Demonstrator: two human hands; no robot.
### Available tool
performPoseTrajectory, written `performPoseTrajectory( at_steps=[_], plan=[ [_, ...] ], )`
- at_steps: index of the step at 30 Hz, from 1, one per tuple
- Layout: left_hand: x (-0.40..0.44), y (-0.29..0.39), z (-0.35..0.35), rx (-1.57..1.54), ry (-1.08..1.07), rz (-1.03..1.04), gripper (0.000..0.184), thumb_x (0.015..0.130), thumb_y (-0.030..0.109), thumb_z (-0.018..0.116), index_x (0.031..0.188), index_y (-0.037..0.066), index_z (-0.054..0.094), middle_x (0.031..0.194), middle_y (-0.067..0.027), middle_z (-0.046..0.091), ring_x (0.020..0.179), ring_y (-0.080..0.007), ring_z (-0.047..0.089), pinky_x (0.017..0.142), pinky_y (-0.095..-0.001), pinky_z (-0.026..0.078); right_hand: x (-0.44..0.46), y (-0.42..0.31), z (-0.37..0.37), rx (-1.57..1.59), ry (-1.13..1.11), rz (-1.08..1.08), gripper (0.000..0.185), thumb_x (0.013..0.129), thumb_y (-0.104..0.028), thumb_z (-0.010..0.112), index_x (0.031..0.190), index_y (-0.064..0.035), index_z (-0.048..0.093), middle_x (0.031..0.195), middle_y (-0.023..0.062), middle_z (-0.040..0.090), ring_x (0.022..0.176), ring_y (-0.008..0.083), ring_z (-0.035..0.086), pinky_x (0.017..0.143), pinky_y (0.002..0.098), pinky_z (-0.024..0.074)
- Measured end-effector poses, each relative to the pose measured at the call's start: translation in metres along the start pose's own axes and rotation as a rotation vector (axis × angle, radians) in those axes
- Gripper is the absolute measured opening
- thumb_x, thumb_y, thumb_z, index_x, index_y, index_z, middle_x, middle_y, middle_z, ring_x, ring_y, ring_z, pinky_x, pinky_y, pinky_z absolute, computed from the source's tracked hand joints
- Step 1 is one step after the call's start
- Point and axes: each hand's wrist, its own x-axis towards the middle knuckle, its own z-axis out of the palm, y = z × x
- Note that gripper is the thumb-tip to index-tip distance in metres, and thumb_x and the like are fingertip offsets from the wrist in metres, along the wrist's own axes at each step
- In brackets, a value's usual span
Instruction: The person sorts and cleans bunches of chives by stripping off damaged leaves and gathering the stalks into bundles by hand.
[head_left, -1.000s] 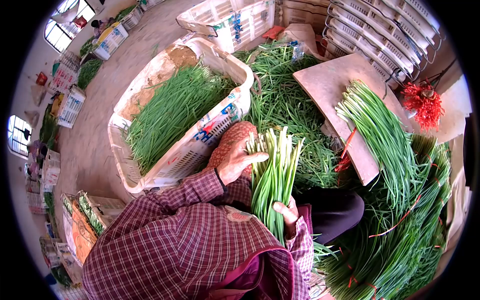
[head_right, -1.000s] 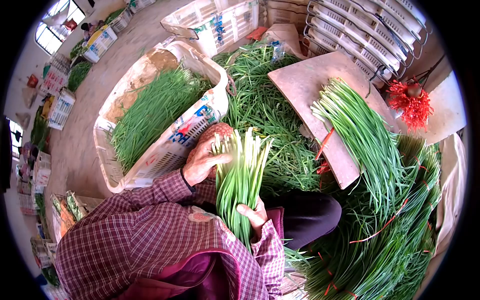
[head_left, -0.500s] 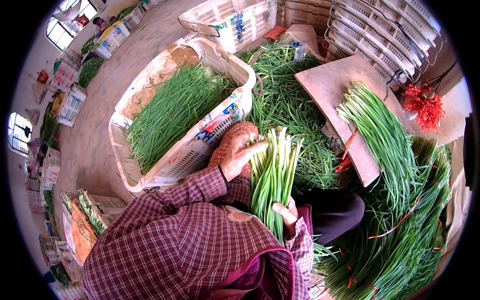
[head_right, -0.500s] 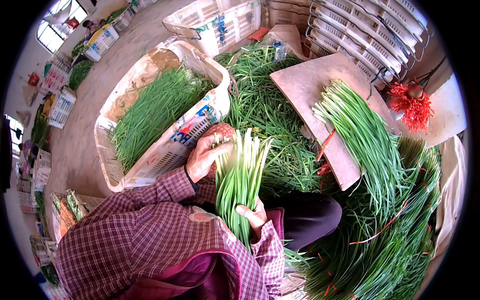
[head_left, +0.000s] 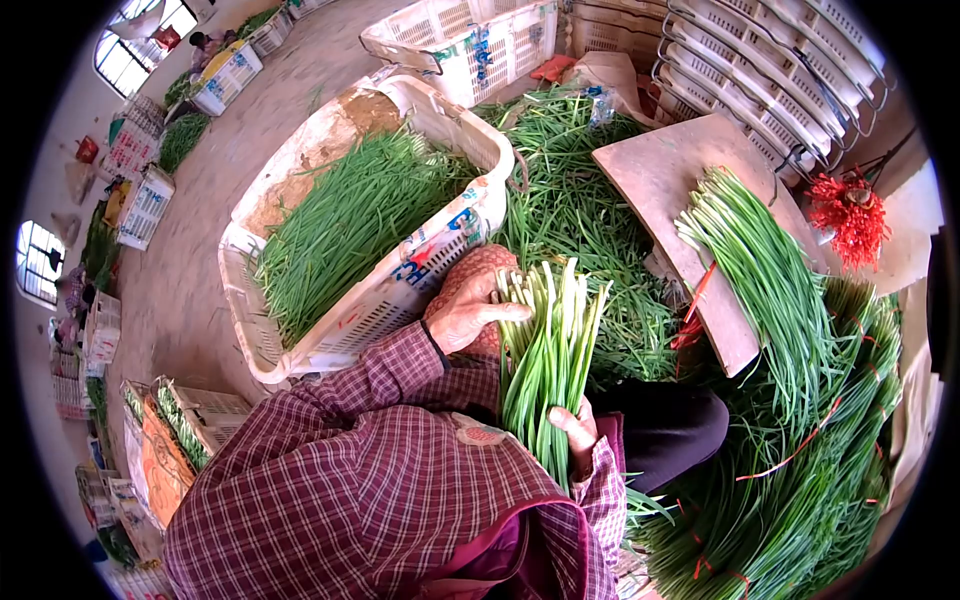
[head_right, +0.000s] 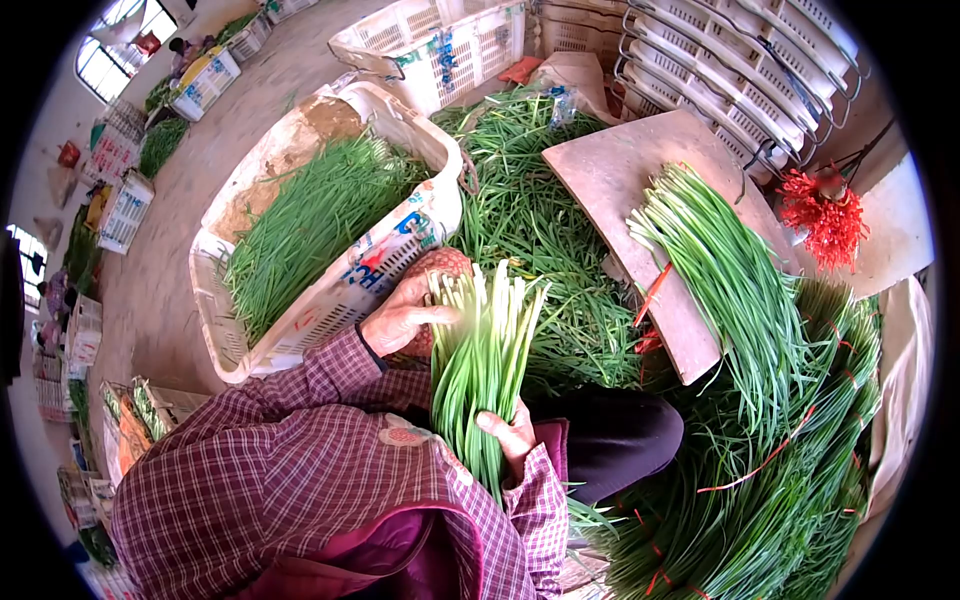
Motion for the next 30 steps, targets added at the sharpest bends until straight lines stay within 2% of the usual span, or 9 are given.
performPoseTrajectory(
  at_steps=[9,13,15,19,22,25,27,29,30],
  plan=[
    [0.012,-0.028,-0.014,-0.236,0.218,-0.049,0.023,0.080,0.006,0.062,0.103,0.000,0.059,0.097,-0.0030,0.062,0.089,-0.0105,0.059,0.081,-0.0249,0.046,0.001,0.002,0.004,0.010,-0.010,0.011,0.058,0.074,-0.016,0.073,0.123,-0.0017,0.047,0.111,0.0061,0.059,0.102,0.0176,0.055,0.092,0.0329,0.0415],
    [0.019,-0.028,-0.016,0.106,0.144,0.127,0.018,0.082,0.008,0.061,0.099,0.002,0.060,0.092,-0.0033,0.062,0.085,-0.0100,0.059,0.079,-0.0247,0.046,0.001,0.002,0.005,-0.008,-0.008,-0.006,0.059,0.074,-0.016,0.073,0.124,-0.0020,0.046,0.112,0.0060,0.058,0.102,0.0178,0.055,0.092,0.0330,0.0412],
    [0.025,-0.027,-0.024,-0.263,0.424,-0.023,0.011,0.083,0.011,0.061,0.091,0.004,0.060,0.084,-0.0012,0.061,0.080,-0.0089,0.058,0.079,-0.0256,0.045,0.001,0.003,0.001,-0.021,-0.007,0.008,0.060,0.073,-0.017,0.073,0.125,-0.0018,0.046,0.112,0.0060,0.058,0.102,0.0177,0.054,0.092,0.0329,0.0408],
    [0.018,0.008,-0.069,-0.275,0.379,-0.079,0.039,0.091,0.039,0.050,0.064,0.011,0.051,0.050,-0.0001,0.043,0.055,-0.0162,0.055,0.058,-0.0298,0.046,0.000,0.003,-0.001,-0.002,-0.002,0.003,0.060,0.073,-0.016,0.073,0.125,-0.0017,0.046,0.112,0.0060,0.058,0.102,0.0174,0.055,0.093,0.0330,0.0404],
    [0.013,0.041,-0.051,-0.164,0.299,0.036,0.062,0.095,0.048,0.033,0.048,0.009,0.041,0.059,-0.0078,0.053,0.067,-0.0231,0.060,0.074,-0.0348,0.049,0.001,0.000,0.003,0.037,0.002,0.001,0.059,0.073,-0.016,0.072,0.123,-0.0012,0.046,0.111,0.0070,0.059,0.099,0.0175,0.057,0.090,0.0326,0.0427],
    [0.001,0.042,-0.004,0.440,-0.037,0.456,0.047,0.095,0.042,0.035,0.096,0.002,0.060,0.112,-0.0182,0.056,0.109,-0.0260,0.052,0.094,-0.0393,0.041,0.001,0.002,-0.001,0.038,-0.003,-0.015,0.056,0.073,-0.016,0.072,0.121,-0.0009,0.048,0.110,0.0070,0.060,0.098,0.0177,0.057,0.090,0.0325,0.0432],
    [-0.007,0.005,-0.018,1.082,-0.271,0.356,0.049,0.093,0.038,0.041,0.126,0.002,0.046,0.130,-0.0186,0.045,0.120,-0.0271,0.045,0.099,-0.0394,0.036,-0.002,0.000,-0.004,0.060,-0.016,-0.046,0.053,0.073,-0.018,0.071,0.119,-0.0009,0.050,0.106,0.0063,0.061,0.095,0.0173,0.059,0.087,0.0322,0.0446],
    [-0.008,-0.037,-0.067,1.115,-0.121,-0.176,0.049,0.090,0.032,0.047,0.128,0.001,0.045,0.124,-0.0186,0.052,0.111,-0.0312,0.052,0.098,-0.0370,0.037,-0.002,0.000,-0.005,0.050,0.054,-0.032,0.055,0.073,-0.019,0.071,0.120,-0.0005,0.050,0.107,0.0063,0.061,0.095,0.0171,0.058,0.087,0.0317,0.0445],
    [-0.007,-0.031,-0.071,1.075,-0.042,-0.208,0.046,0.091,0.034,0.046,0.123,0.002,0.050,0.121,-0.0172,0.055,0.111,-0.0292,0.053,0.099,-0.0349,0.037,-0.005,-0.001,-0.005,0.064,0.050,-0.041,0.056,0.073,-0.019,0.071,0.121,-0.0002,0.049,0.107,0.0064,0.061,0.096,0.0171,0.058,0.087,0.0315,0.0443]
  ],
)
